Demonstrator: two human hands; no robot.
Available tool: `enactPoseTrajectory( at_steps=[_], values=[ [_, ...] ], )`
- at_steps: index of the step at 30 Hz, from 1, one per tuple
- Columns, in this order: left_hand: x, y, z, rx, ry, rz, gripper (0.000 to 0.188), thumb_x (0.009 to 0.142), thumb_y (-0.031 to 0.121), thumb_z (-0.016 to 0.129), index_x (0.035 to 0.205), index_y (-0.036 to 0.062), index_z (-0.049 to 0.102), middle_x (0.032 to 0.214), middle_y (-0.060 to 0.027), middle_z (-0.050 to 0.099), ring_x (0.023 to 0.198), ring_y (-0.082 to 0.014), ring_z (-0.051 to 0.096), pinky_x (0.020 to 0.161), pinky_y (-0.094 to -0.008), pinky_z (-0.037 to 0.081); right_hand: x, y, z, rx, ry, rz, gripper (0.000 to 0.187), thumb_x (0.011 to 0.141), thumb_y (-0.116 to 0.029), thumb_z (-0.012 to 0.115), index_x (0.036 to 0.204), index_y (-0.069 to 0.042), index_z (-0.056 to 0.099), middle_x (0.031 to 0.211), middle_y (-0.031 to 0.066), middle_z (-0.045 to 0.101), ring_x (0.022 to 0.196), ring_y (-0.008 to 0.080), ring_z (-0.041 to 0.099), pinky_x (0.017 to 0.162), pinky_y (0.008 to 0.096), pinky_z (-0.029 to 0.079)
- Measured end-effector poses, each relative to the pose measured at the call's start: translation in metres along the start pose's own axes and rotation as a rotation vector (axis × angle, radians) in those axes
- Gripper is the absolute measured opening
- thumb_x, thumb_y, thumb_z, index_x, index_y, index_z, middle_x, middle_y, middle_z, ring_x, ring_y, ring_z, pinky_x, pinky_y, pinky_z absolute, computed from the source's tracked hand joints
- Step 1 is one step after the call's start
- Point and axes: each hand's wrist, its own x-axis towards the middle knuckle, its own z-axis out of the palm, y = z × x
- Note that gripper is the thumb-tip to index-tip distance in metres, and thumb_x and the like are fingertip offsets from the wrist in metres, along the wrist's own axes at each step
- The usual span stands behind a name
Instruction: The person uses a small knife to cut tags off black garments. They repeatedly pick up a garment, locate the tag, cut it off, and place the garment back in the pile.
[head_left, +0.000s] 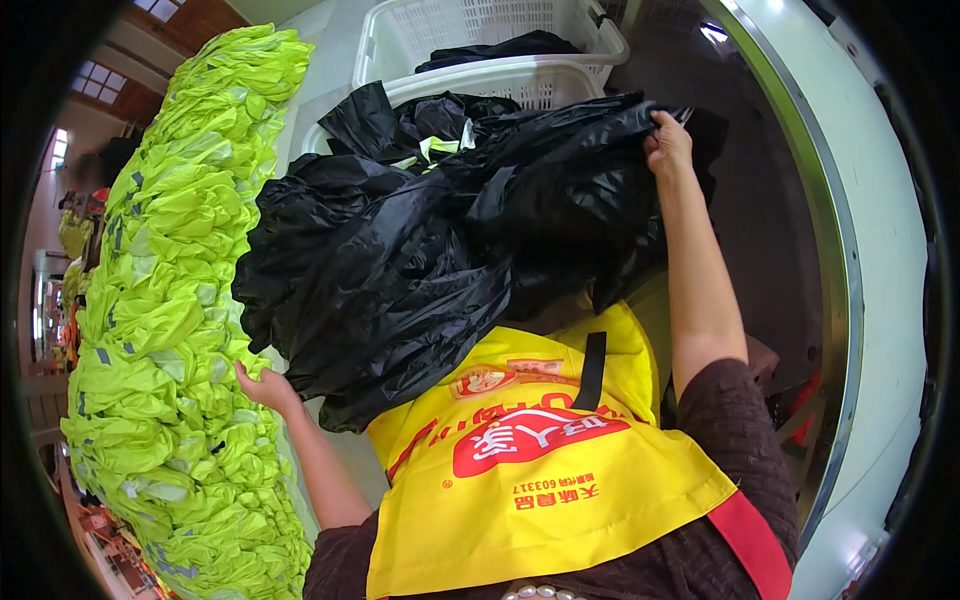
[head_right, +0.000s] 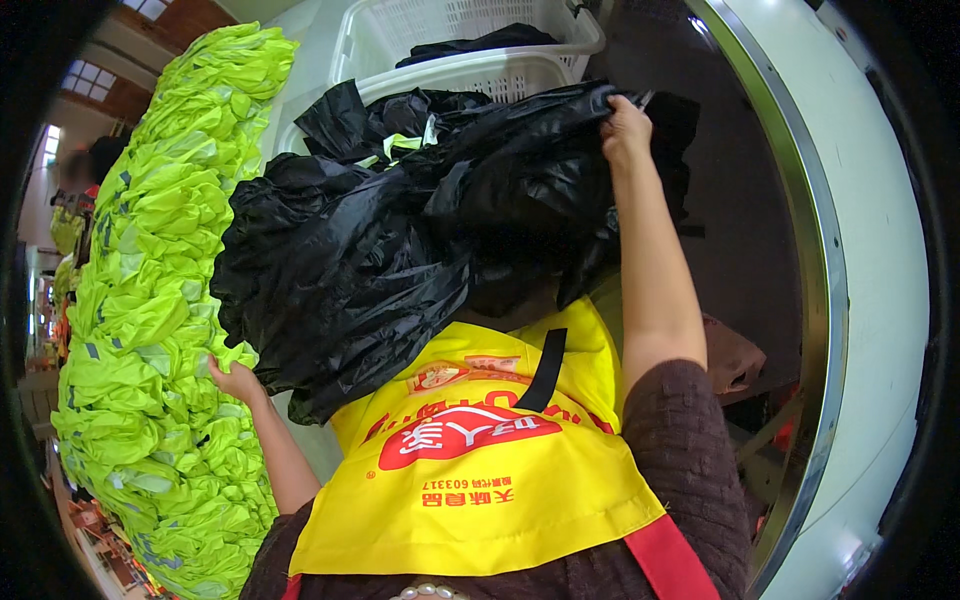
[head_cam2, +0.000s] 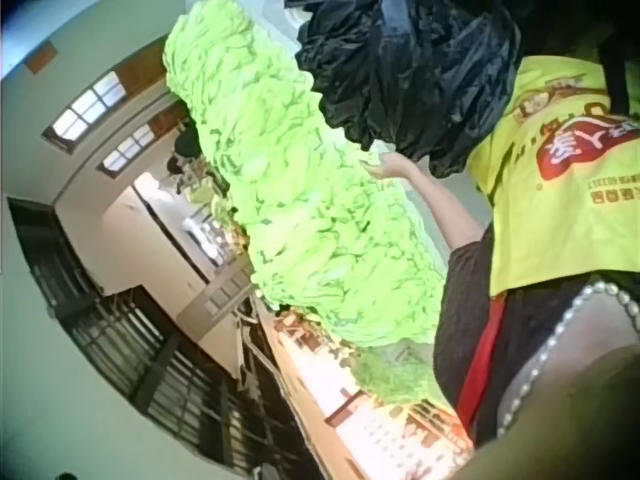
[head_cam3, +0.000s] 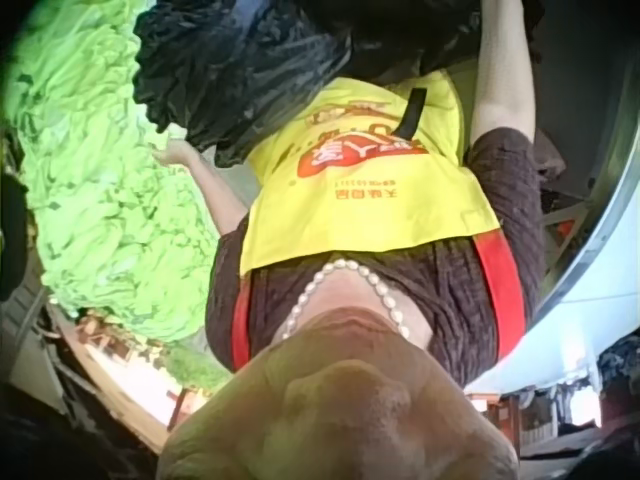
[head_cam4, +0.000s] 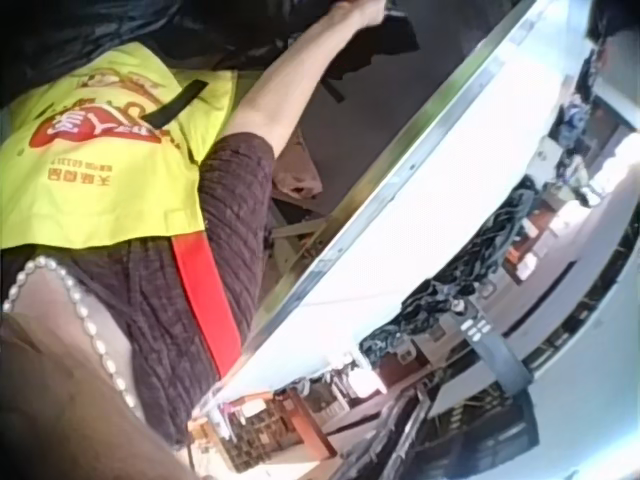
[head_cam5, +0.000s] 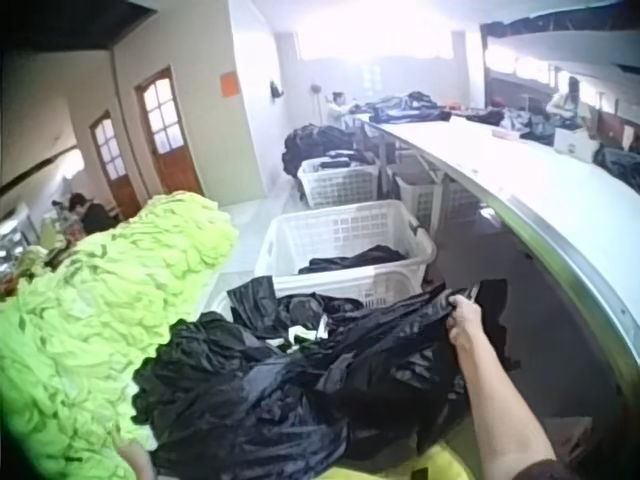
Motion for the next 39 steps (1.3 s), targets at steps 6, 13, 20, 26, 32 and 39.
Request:
enactPoseTrajectory(
  at_steps=[6, 13, 20, 26, 32, 39],
  values=[
    [-0.038, 0.131, 0.024, -0.691, -0.636, -0.069, 0.034, 0.089, 0.016, 0.052, 0.116, -0.0032, 0.051, 0.106, -0.0142, 0.059, 0.099, -0.0205, 0.057, 0.086, -0.0317, 0.045, -0.21, 0.026, 0.014, -0.566, -0.976, -0.428, 0.009, 0.074, -0.012, 0.06, 0.078, -0.005, 0.057, 0.069, 0.006, 0.054, 0.058, 0.0146, 0.052, 0.054, 0.0282, 0.041],
    [-0.148, 0.242, 0.082, -0.598, -1.665, 0.198, 0.066, 0.076, 0.019, 0.066, 0.131, -0.001, 0.036, 0.115, -0.0151, 0.055, 0.102, -0.0185, 0.054, 0.082, -0.03, 0.045, -0.294, 0.091, -0.055, -0.902, -1.778, 0.025, 0.017, 0.073, -0.015, 0.057, 0.078, 0.002, 0.057, 0.066, 0.0205, 0.057, 0.061, 0.0327, 0.057, 0.057, 0.0362, 0.044],
    [-0.168, 0.252, 0.096, -0.455, -1.773, 0.049, 0.059, 0.073, -0.002, 0.059, 0.129, -0.0043, 0.039, 0.098, -0.0105, 0.058, 0.085, -0.013, 0.057, 0.078, -0.0241, 0.046, -0.3, 0.056, -0.054, -1.116, -1.687, -0.333, 0.019, 0.071, -0.014, 0.06, 0.081, 0.002, 0.062, 0.074, 0.0189, 0.061, 0.066, 0.0315, 0.059, 0.06, 0.0367, 0.047],
    [-0.143, 0.222, 0.071, -0.646, -1.613, -0.138, 0.048, 0.076, -0.007, 0.054, 0.124, -0.004, 0.045, 0.11, -0.0116, 0.059, 0.096, -0.0144, 0.057, 0.086, -0.0246, 0.044, -0.249, 0.016, -0.071, -0.974, -1.282, -0.211, 0.021, 0.074, -0.015, 0.062, 0.089, 0.0, 0.064, 0.082, 0.0118, 0.064, 0.07, 0.022, 0.061, 0.065, 0.03, 0.049],
    [-0.154, 0.222, 0.048, -0.724, -1.463, -0.136, 0.044, 0.076, -0.008, 0.053, 0.12, -0.0032, 0.049, 0.097, -0.0059, 0.059, 0.084, -0.0073, 0.055, 0.075, -0.0193, 0.043, -0.232, 0.032, -0.004, -0.923, -0.707, -0.337, 0.031, 0.078, -0.02, 0.064, 0.095, 0.004, 0.058, 0.074, 0.0045, 0.057, 0.067, 0.0098, 0.051, 0.062, 0.0219, 0.042],
    [-0.137, 0.212, 0.029, -0.674, -1.089, 0.034, 0.039, 0.075, -0.01, 0.055, 0.113, -0.0005, 0.055, 0.095, -0.0022, 0.056, 0.074, -0.0038, 0.05, 0.069, -0.0159, 0.041, -0.228, 0.047, -0.031, -0.147, -0.722, 0.3, 0.026, 0.081, -0.007, 0.062, 0.066, -0.014, 0.042, 0.055, -0.0081, 0.034, 0.041, 0.0026, 0.026, 0.04, 0.0195, 0.02]
  ],
)
